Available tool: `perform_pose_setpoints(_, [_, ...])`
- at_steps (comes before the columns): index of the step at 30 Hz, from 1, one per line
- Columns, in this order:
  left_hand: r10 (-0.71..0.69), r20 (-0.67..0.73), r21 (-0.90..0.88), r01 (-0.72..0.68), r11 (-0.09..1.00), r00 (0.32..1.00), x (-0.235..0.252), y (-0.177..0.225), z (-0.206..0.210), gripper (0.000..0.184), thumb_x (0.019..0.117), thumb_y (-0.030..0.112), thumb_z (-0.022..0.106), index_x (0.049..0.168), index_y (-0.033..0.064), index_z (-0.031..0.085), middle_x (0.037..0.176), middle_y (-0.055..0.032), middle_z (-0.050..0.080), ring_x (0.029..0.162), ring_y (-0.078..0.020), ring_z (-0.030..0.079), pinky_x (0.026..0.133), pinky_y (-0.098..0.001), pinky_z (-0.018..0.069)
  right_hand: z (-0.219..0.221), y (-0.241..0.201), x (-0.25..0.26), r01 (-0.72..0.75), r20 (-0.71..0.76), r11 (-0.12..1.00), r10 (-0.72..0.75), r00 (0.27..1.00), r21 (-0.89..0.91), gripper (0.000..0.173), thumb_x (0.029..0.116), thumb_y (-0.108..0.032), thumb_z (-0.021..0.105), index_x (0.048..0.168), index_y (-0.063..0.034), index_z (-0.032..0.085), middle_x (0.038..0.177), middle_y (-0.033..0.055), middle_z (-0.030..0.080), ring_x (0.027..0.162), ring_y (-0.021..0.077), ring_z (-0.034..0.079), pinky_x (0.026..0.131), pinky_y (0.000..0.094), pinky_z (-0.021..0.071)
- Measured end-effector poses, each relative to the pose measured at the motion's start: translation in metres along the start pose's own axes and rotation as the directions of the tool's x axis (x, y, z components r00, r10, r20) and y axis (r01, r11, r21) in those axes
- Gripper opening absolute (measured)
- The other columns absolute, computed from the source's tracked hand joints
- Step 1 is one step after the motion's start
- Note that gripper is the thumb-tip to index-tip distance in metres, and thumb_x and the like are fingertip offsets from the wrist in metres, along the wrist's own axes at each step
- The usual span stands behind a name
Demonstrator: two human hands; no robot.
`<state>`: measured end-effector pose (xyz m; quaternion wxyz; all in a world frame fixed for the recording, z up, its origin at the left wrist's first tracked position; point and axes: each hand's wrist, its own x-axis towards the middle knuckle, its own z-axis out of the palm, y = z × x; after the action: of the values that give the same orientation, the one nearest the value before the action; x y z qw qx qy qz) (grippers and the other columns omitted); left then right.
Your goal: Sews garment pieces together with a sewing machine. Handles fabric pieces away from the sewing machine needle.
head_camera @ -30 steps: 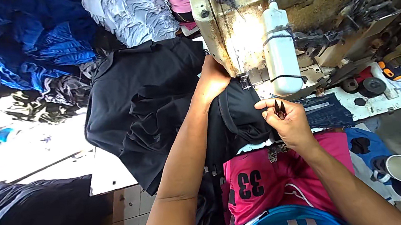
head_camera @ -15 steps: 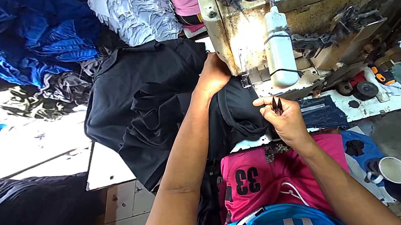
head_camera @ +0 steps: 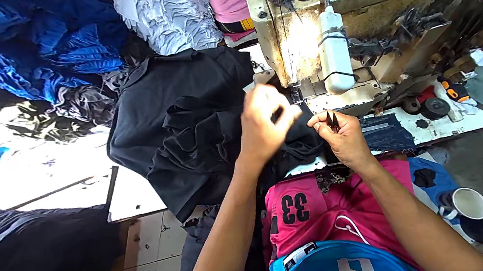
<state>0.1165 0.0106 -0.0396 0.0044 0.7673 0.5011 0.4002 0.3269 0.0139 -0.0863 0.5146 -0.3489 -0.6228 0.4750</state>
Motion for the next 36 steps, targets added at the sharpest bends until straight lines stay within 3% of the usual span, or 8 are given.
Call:
perform_pose_setpoints(3, [0.106,0.295,0.104,-0.142,0.984,0.949,-0.053,0.019,-0.004,0.047,0.0908,0.065,0.065,0.086,0.0198,0.075,0.131,-0.0032,0.062,0.130,-0.0253,0.051,0.110,-0.0553,0.0368,-0.006,-0.003,0.001,0.011,0.078,0.999,-0.008,0.997,-0.046,0.018,0.1006,-0.005,0.057,0.105,-0.0076,0.074,0.075,0.0022,0.063,0.057,0.0098,0.053,0.050,0.0245,0.0446])
perform_pose_setpoints(5, [0.091,0.363,0.169,-0.162,0.972,0.927,-0.076,0.026,-0.012,0.042,0.0972,0.056,0.062,0.086,0.0175,0.072,0.138,-0.0045,0.059,0.136,-0.0258,0.048,0.111,-0.0586,0.0330,-0.011,-0.002,0.000,0.050,0.161,0.983,-0.021,0.987,-0.179,0.023,0.1034,-0.009,0.053,0.109,-0.0105,0.075,0.086,0.0009,0.069,0.068,0.0092,0.061,0.060,0.0265,0.0519])
perform_pose_setpoints(9, [0.116,0.298,0.109,-0.154,0.982,0.947,-0.087,0.052,-0.033,0.032,0.1018,0.042,0.061,0.088,0.0141,0.070,0.134,-0.0052,0.062,0.128,-0.0215,0.054,0.109,-0.0508,0.0371,-0.015,0.002,-0.009,0.347,0.295,0.797,-0.221,0.929,-0.494,0.032,0.0966,-0.009,0.054,0.120,-0.0167,0.075,0.109,0.0027,0.064,0.088,0.0114,0.063,0.072,0.0333,0.0570])
perform_pose_setpoints(14, [0.212,0.116,-0.098,-0.201,0.975,0.970,-0.081,0.062,-0.016,0.023,0.0966,0.027,0.071,0.085,0.0077,0.068,0.108,-0.0072,0.067,0.109,-0.0200,0.062,0.096,-0.0381,0.0509,-0.019,-0.009,-0.023,0.490,0.389,0.790,-0.348,0.853,-0.369,0.019,0.0983,-0.010,0.063,0.110,-0.0143,0.077,0.139,0.0085,0.059,0.101,0.0145,0.066,0.078,0.0348,0.0607])
perform_pose_setpoints(17, [0.213,-0.067,0.021,-0.213,0.977,0.975,-0.079,0.044,0.016,0.024,0.0911,0.032,0.079,0.102,0.0119,0.071,0.103,-0.0060,0.063,0.098,-0.0199,0.060,0.085,-0.0364,0.0493,-0.023,-0.005,-0.030,0.411,0.405,0.880,-0.295,0.866,-0.238,0.017,0.1009,-0.005,0.060,0.112,-0.0055,0.073,0.122,0.0045,0.069,0.109,0.0122,0.068,0.093,0.0321,0.0605])
perform_pose_setpoints(20, [0.196,-0.091,0.229,-0.171,0.958,0.976,-0.073,0.009,0.035,0.037,0.0890,0.015,0.069,0.126,0.0189,0.072,0.124,-0.0096,0.063,0.112,-0.0284,0.057,0.101,-0.0488,0.0416,-0.022,0.003,-0.041,0.268,0.274,0.934,-0.201,0.940,-0.235,0.014,0.1026,-0.010,0.060,0.108,-0.0039,0.072,0.110,0.0048,0.071,0.099,0.0100,0.069,0.087,0.0279,0.0599])
perform_pose_setpoints(25, [0.194,0.046,0.293,-0.199,0.935,0.980,-0.060,0.007,0.019,0.016,0.0869,0.006,0.064,0.090,0.0158,0.077,0.125,-0.0054,0.069,0.118,-0.0271,0.061,0.110,-0.0557,0.0359,-0.017,0.007,-0.053,0.157,0.134,0.971,-0.134,0.982,-0.182,0.015,0.1026,-0.012,0.060,0.108,-0.0039,0.072,0.107,0.0050,0.072,0.090,0.0099,0.069,0.079,0.0270,0.0598])
perform_pose_setpoints(36, [0.192,0.174,0.333,-0.241,0.911,0.966,-0.014,0.001,-0.004,0.017,0.0875,0.003,0.060,0.087,0.0131,0.074,0.119,-0.0052,0.068,0.116,-0.0275,0.061,0.109,-0.0576,0.0351,0.001,0.009,-0.021,0.023,0.007,0.990,-0.023,1.000,-0.136,0.012,0.1018,-0.015,0.062,0.110,-0.0102,0.070,0.082,0.0020,0.066,0.061,0.0113,0.058,0.055,0.0280,0.0512])
